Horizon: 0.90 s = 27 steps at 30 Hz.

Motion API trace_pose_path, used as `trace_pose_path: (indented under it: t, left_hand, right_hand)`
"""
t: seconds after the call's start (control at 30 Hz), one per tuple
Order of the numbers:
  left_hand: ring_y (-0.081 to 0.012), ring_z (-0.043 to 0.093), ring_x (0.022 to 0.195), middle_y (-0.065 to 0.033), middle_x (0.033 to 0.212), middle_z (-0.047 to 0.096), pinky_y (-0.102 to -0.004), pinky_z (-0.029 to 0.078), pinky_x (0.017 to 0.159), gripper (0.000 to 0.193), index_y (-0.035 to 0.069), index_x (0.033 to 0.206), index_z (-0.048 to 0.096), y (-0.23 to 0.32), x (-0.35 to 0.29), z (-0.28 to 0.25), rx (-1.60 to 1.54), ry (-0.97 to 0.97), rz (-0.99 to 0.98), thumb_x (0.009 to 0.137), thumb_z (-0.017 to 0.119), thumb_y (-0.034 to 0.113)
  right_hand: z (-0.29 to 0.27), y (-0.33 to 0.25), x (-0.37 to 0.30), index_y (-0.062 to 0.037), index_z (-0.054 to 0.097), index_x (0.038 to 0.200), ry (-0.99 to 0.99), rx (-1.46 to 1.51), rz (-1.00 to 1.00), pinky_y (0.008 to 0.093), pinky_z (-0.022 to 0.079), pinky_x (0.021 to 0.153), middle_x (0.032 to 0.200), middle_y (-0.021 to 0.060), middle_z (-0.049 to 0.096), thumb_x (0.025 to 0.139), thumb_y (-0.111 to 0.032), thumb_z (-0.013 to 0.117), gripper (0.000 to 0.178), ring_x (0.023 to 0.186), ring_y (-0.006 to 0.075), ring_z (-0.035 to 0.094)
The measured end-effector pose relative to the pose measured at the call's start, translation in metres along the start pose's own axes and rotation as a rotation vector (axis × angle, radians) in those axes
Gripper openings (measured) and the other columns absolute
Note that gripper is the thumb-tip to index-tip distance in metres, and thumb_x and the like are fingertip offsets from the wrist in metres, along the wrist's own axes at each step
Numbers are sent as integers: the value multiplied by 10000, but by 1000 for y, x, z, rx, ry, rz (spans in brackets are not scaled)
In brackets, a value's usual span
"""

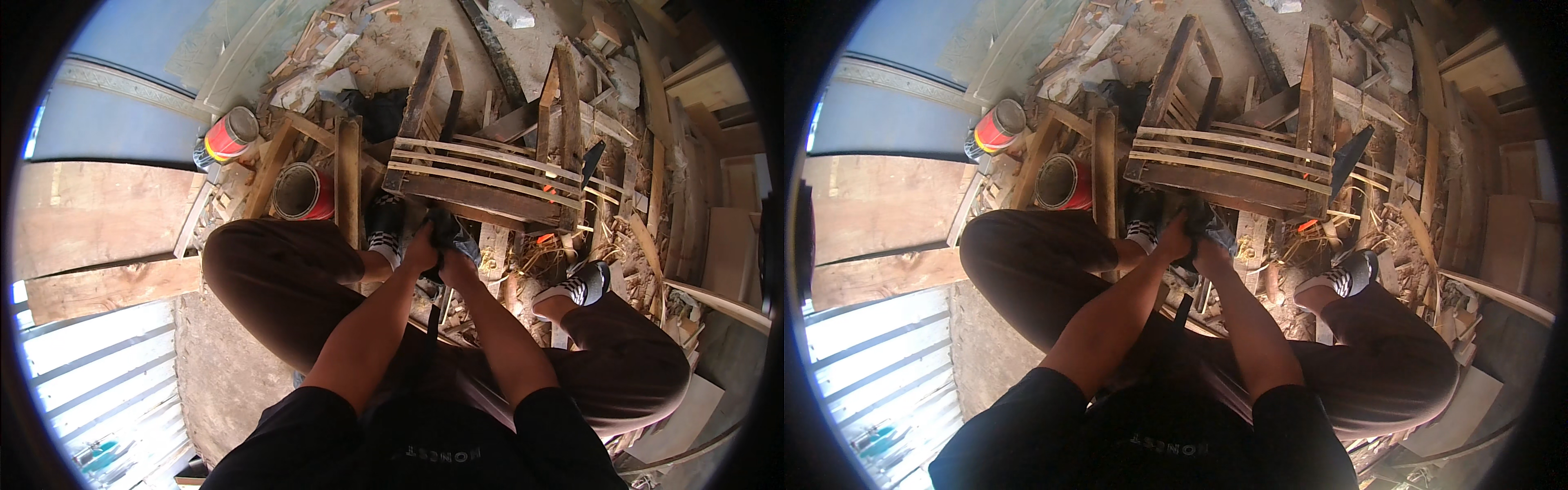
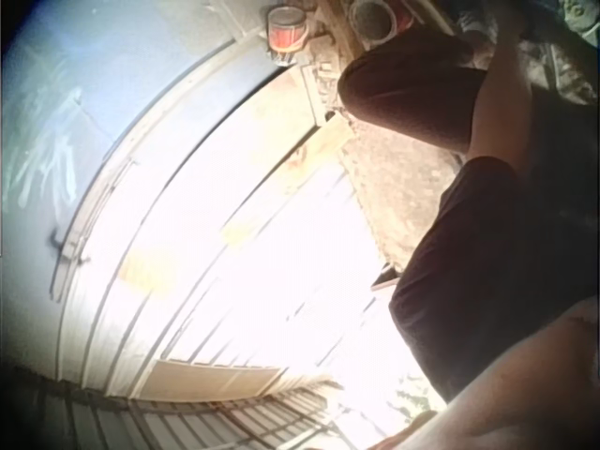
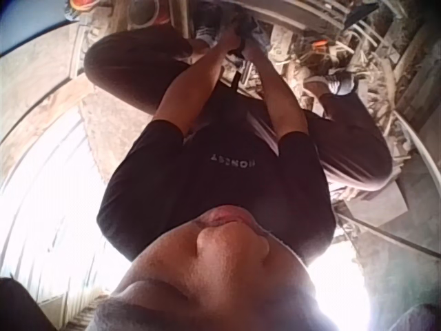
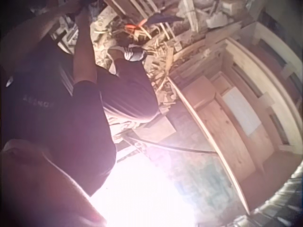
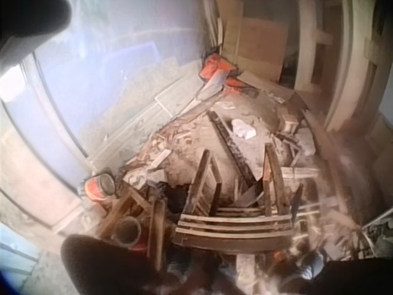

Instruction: The person sits on the floor and uses a hand saw to cut thin wooden strips. They hold the wood with one hand and saw with the other, then use a hammer to tap the cut pieces into a wooden frame structure.

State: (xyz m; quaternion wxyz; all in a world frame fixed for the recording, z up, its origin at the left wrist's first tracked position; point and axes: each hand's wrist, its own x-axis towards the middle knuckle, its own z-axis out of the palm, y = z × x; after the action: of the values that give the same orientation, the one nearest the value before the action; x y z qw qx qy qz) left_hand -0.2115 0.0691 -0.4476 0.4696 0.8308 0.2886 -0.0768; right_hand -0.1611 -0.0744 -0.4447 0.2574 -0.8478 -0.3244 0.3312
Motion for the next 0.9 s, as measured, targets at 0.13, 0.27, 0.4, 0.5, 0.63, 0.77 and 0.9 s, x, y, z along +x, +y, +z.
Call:
trace_pose_path:
  t: [0.13, 0.27, 0.4, 0.5, 0.63, 0.77, 0.9]
  left_hand:
    - [-420, 506, 1403, -279, 1467, 561, -439, 409, 1181, 661, -1, 1506, 481, 27, -7, -9, -46, -31, -2, 853, 574, 42]
    - [-451, 497, 1384, -297, 1452, 553, -462, 410, 1167, 649, -5, 1477, 501, -16, 3, 7, -3, 41, 136, 838, 610, 29]
    - [-458, 496, 1380, -298, 1443, 559, -460, 411, 1166, 648, -9, 1469, 510, -3, 3, 5, -68, 12, 121, 825, 579, -10]
    - [-456, 503, 1373, -291, 1439, 566, -465, 424, 1153, 654, 7, 1468, 518, -6, 1, 0, -72, 27, 41, 817, 571, -22]
    - [-448, 539, 1337, -284, 1397, 602, -476, 457, 1112, 680, 31, 1478, 518, -3, -1, -3, -15, 18, 49, 804, 565, -42]
    - [-428, 505, 1396, -278, 1478, 550, -442, 428, 1161, 697, 1, 1495, 504, 29, -5, -11, -18, -223, 8, 801, 523, -61]
    - [-428, 507, 1390, -280, 1480, 544, -451, 441, 1151, 753, 14, 1523, 468, 17, -9, -19, 25, -183, -70, 778, 527, -78]
  right_hand:
    - [-6, 13, 14, -29, 651, 1228, -10, -46, 366, 526, 559, 980, 1233, 281, 684, 886, -185, 644, 376, 1160, 431, 675]
    - [-9, 25, 11, -49, 627, 1296, 73, -38, 371, 541, 554, 962, 1225, 269, 688, 866, -134, 664, 440, 1149, 461, 659]
    - [13, 44, 0, -65, 613, 1343, 136, -55, 193, 533, 534, 992, 1212, 269, 690, 861, -121, 652, 487, 1176, 452, 646]
    - [2, 27, 6, -61, 686, 1241, 23, 65, 25, 514, 536, 972, 1156, 252, 715, 853, -89, 629, 394, 1146, 423, 665]
    - [4, 53, 18, -43, 768, 1025, 82, 471, 164, 494, 578, 867, 1044, 237, 750, 869, -132, 631, 226, 1036, 427, 714]
    - [8, 89, 19, -55, 787, 960, 426, 327, 414, 488, 599, 750, 957, 238, 755, 872, -175, 648, 203, 928, 443, 735]
    - [-2, 52, 18, -71, 776, 1067, 199, 100, 444, 528, 584, 862, 1052, 254, 745, 892, -190, 659, 242, 1033, 430, 722]
